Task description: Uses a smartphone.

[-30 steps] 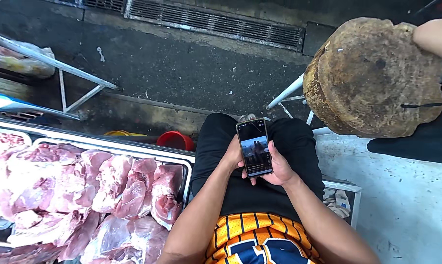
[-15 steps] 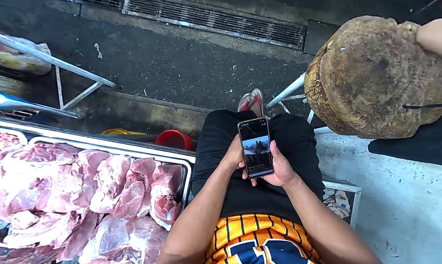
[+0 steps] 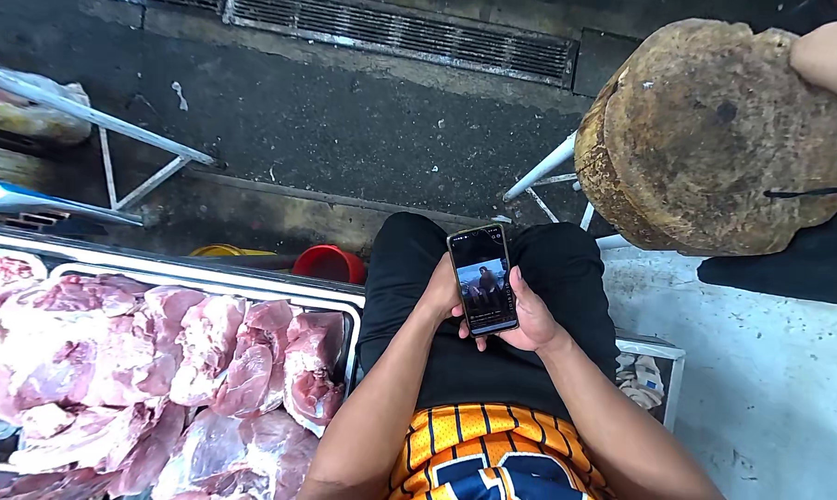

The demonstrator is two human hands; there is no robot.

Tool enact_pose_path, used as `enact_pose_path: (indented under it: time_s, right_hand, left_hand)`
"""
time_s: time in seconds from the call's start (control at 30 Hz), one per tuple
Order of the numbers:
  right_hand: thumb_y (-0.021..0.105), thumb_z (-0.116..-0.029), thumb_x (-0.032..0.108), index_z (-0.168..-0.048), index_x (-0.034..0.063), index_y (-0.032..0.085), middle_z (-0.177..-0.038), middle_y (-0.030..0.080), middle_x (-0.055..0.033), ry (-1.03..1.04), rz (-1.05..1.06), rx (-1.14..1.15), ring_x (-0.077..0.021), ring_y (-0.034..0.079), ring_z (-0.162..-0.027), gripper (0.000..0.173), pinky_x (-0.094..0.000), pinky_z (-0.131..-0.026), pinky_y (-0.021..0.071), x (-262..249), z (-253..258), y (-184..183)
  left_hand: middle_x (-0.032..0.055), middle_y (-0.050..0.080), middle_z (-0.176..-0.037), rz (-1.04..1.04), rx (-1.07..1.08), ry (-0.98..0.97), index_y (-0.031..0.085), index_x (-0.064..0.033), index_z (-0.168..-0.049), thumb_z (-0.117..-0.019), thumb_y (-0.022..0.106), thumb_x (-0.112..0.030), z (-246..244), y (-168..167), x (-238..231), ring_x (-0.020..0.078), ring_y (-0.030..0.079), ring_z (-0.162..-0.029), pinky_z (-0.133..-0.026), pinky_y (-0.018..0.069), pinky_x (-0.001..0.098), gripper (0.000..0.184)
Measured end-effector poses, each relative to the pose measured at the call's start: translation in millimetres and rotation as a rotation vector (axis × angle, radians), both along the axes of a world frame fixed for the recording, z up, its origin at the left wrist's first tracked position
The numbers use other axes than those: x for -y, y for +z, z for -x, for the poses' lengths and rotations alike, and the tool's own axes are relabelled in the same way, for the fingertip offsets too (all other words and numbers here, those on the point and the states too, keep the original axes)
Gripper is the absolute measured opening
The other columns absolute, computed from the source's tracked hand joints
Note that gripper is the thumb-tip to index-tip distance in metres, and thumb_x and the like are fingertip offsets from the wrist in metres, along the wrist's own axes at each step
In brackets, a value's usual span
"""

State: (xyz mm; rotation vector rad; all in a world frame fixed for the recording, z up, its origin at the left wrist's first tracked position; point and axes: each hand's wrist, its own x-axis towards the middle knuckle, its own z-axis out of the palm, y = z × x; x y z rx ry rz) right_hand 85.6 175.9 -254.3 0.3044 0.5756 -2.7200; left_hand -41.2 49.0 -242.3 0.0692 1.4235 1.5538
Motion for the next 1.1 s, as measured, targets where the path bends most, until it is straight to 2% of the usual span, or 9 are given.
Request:
enact_pose_path:
  time_s: [0.23,0.4,0.57,0.7,0.9,0.97,1.1]
  right_hand:
    - [0.042,-0.0937,0.077,-0.141,0.0098,0.050,-0.128,0.064,-0.0285,0.004,0.027,-0.010,-0.0431,0.071,-0.101,0.082,-0.0478,-0.071,0.0629,2.1,3.5,1.0]
    - [0.041,-0.0934,0.078,-0.140,0.0098,0.051,-0.127,0.065,-0.0283,-0.004,0.028,-0.008,-0.0431,0.071,-0.101,0.083,-0.0475,-0.070,0.0627,0.6,2.9,3.6]
    - [0.043,-0.0930,0.077,-0.140,0.0100,0.050,-0.128,0.064,-0.0282,0.010,0.022,-0.015,-0.0431,0.071,-0.102,0.082,-0.0473,-0.070,0.0627,2.5,3.7,2.3]
    - [0.042,-0.0932,0.078,-0.141,0.0098,0.050,-0.128,0.064,-0.0283,0.009,0.011,-0.007,-0.0430,0.071,-0.101,0.083,-0.0475,-0.070,0.0627,2.4,2.6,1.5]
    - [0.042,-0.0935,0.077,-0.141,0.0095,0.050,-0.128,0.064,-0.0292,0.002,0.019,0.002,-0.0437,0.070,-0.101,0.083,-0.0483,-0.071,0.0625,1.4,-1.3,-0.6]
    - [0.042,-0.0935,0.077,-0.140,0.0097,0.051,-0.128,0.064,-0.0290,0.004,0.019,-0.001,-0.0435,0.071,-0.101,0.083,-0.0481,-0.071,0.0626,2.4,0.1,-0.6]
    - [0.041,-0.0927,0.078,-0.140,0.0097,0.050,-0.128,0.064,-0.0281,0.011,0.011,0.009,-0.0424,0.071,-0.100,0.084,-0.0471,-0.070,0.0626,2.6,2.8,1.4]
  left_hand:
    - [-0.0012,0.069,-0.082,-0.021,0.049,0.035,0.065,-0.0135,-0.105,-0.0998,0.058,-0.007,0.5,6.1,1.6,0.0067,0.066,-0.070,-0.066,0.0579,0.0246,0.011]
    - [-0.0017,0.068,-0.077,-0.033,0.103,0.052,0.063,-0.0140,-0.101,-0.0992,0.057,-0.005,-0.6,6.9,-1.1,0.0062,0.064,-0.064,-0.063,0.0566,0.0234,0.011]
    - [-0.0020,0.069,-0.079,-0.013,0.083,0.054,0.063,-0.0135,-0.103,-0.0981,0.058,-0.005,-0.6,7.2,2.6,0.0062,0.066,-0.068,-0.065,0.0573,0.0241,0.011]
    - [-0.0013,0.068,-0.076,-0.010,0.091,0.056,0.063,-0.0133,-0.100,-0.0991,0.057,-0.005,-0.7,5.5,1.6,0.0068,0.065,-0.065,-0.063,0.0569,0.0244,0.010]
    - [-0.0015,0.068,-0.081,0.005,-0.019,-0.012,0.063,-0.0134,-0.106,-0.0962,0.062,-0.005,0.1,1.1,2.2,0.0063,0.065,-0.068,-0.066,0.0569,0.0246,0.012]
    - [-0.0019,0.066,-0.076,0.010,0.002,0.003,0.062,-0.0138,-0.102,-0.0976,0.060,-0.006,0.0,2.8,2.6,0.0058,0.063,-0.064,-0.063,0.0557,0.0241,0.010]
    - [-0.0025,0.069,-0.082,-0.043,0.034,0.033,0.063,-0.0140,-0.106,-0.0981,0.058,-0.007,-0.3,3.5,3.4,0.0055,0.067,-0.071,-0.068,0.0580,0.0245,0.012]
